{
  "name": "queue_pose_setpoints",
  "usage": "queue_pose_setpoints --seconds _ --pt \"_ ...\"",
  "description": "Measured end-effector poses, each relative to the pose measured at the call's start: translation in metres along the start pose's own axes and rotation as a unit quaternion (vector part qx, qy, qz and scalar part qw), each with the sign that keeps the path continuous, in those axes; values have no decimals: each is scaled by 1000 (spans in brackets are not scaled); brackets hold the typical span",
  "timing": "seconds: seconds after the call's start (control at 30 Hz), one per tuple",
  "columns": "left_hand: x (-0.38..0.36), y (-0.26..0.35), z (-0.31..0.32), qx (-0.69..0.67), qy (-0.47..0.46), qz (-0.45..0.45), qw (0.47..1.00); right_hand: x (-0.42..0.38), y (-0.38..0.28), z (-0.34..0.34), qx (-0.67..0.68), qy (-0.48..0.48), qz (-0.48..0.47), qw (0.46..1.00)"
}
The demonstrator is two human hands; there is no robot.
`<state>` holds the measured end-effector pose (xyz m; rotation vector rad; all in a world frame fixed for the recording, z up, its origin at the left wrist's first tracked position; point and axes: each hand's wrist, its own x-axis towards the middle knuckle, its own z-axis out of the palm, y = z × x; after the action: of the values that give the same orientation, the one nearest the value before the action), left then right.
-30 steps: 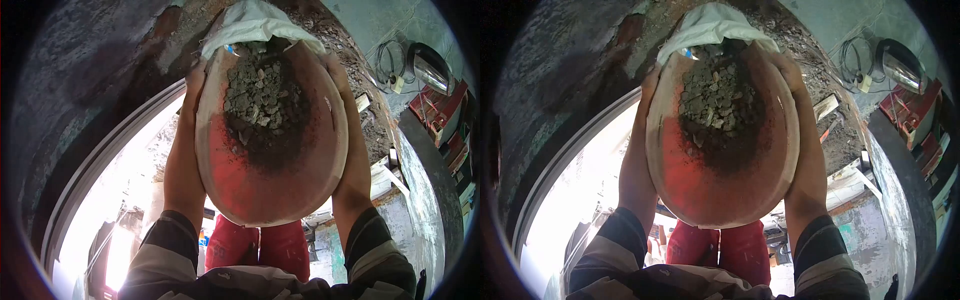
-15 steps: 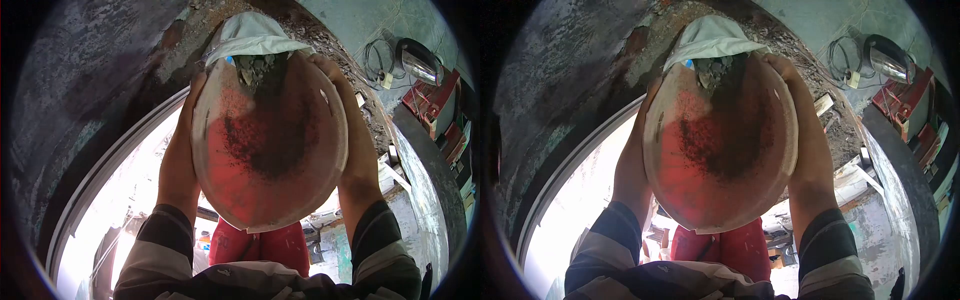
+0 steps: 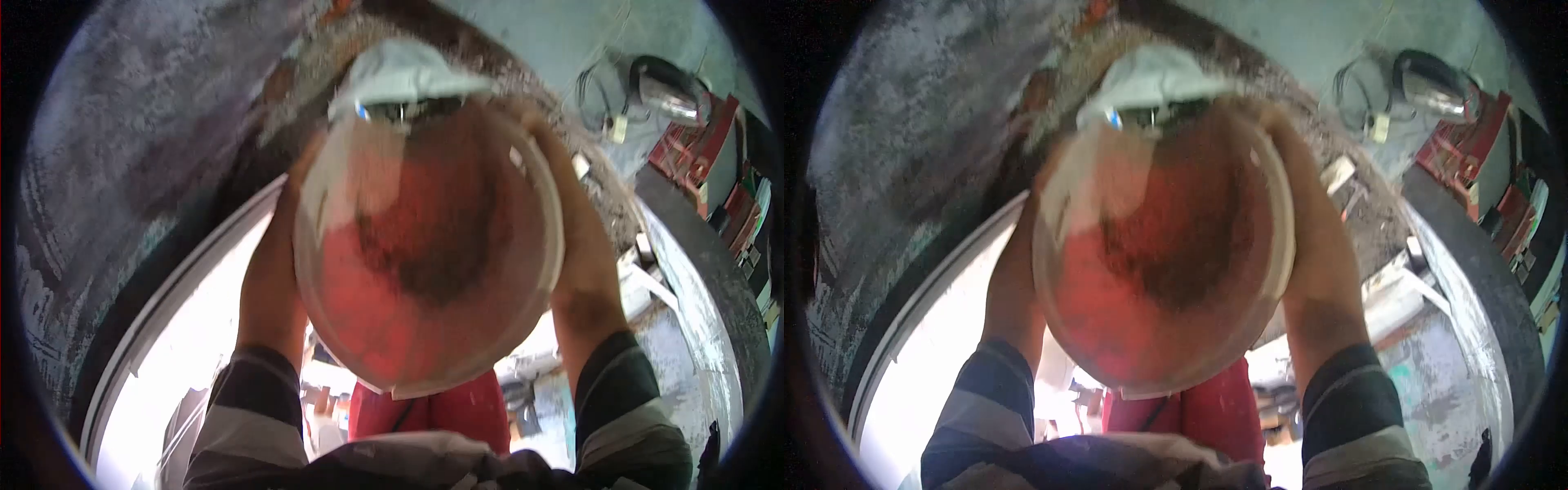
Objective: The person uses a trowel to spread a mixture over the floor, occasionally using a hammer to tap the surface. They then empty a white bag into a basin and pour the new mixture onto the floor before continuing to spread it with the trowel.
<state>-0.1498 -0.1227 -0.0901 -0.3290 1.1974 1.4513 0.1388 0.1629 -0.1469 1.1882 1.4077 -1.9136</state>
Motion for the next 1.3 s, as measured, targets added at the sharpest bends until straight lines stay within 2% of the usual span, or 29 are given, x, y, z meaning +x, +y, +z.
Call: queue_pose_setpoints --seconds 0.03,0.1,0.13,0.17,0.23,0.3,0.4,0.5,0.53,0.57,0.6,0.67,0.73,0.8,0.87,0.93,0.97,1.0,1.03,1.07,1.13,1.17,1.23,1.27,1.3 --pt "-1 1 -2 6 5 -18 1000 -17 6 6 129 -91 -1 987" --pt "-8 -4 -5 12 8 -26 1000 16 48 13 -37 -8 -40 998" --pt "-12 -11 -6 10 7 -29 1000 8 16 9 -46 28 -36 998" --pt "-21 -19 -6 7 16 -37 999 -31 -10 28 -46 57 -15 997" --pt "-44 -32 -11 3 37 -61 997 -63 5 52 10 59 43 997" --pt "-69 -35 -18 -3 54 -71 996 -42 46 42 98 30 60 993" --pt "-109 -39 -22 -11 79 -78 994 -74 86 38 -29 41 -74 996" --pt "-135 -44 -17 -15 106 -80 991 -139 84 59 47 51 -116 991" --pt "-146 -44 -14 -13 113 -79 990 -157 86 63 182 49 -25 982" --pt "-156 -44 -9 -9 119 -77 990 -176 88 68 316 45 64 945" --pt "-163 -43 -5 -6 123 -81 989 -192 94 69 446 39 149 882" --pt "-185 -39 8 5 135 -77 988 -197 179 67 368 8 16 930" --pt "-203 -33 20 19 143 -71 987 -231 166 72 390 -7 -19 921" --pt "-226 -21 34 39 149 -62 986 -232 185 79 364 14 -59 929" --pt "-251 -12 54 69 153 -45 985 -227 195 96 436 43 -131 889" --pt "-273 -5 69 130 148 -19 980 -230 172 104 502 78 -101 855" --pt "-285 -2 72 189 139 6 972 -231 163 108 597 82 -21 798" --pt "-296 3 78 200 131 9 971 -228 161 115 609 89 -18 788" --pt "-305 4 86 198 121 16 973 -223 159 120 621 97 -15 778" --pt "-307 16 112 81 141 -56 985 -216 157 128 628 101 11 772" --pt "-299 22 110 239 173 -9 955 -206 140 144 655 125 31 745" --pt "-294 36 98 311 165 -48 935 -203 126 150 674 146 27 723" --pt "-279 63 78 444 145 -119 876 -162 139 162 636 183 22 749" --pt "-276 54 102 373 213 -55 901 -147 144 167 616 198 24 762" --pt "-272 62 105 396 168 -95 898 -161 123 155 629 188 23 754"
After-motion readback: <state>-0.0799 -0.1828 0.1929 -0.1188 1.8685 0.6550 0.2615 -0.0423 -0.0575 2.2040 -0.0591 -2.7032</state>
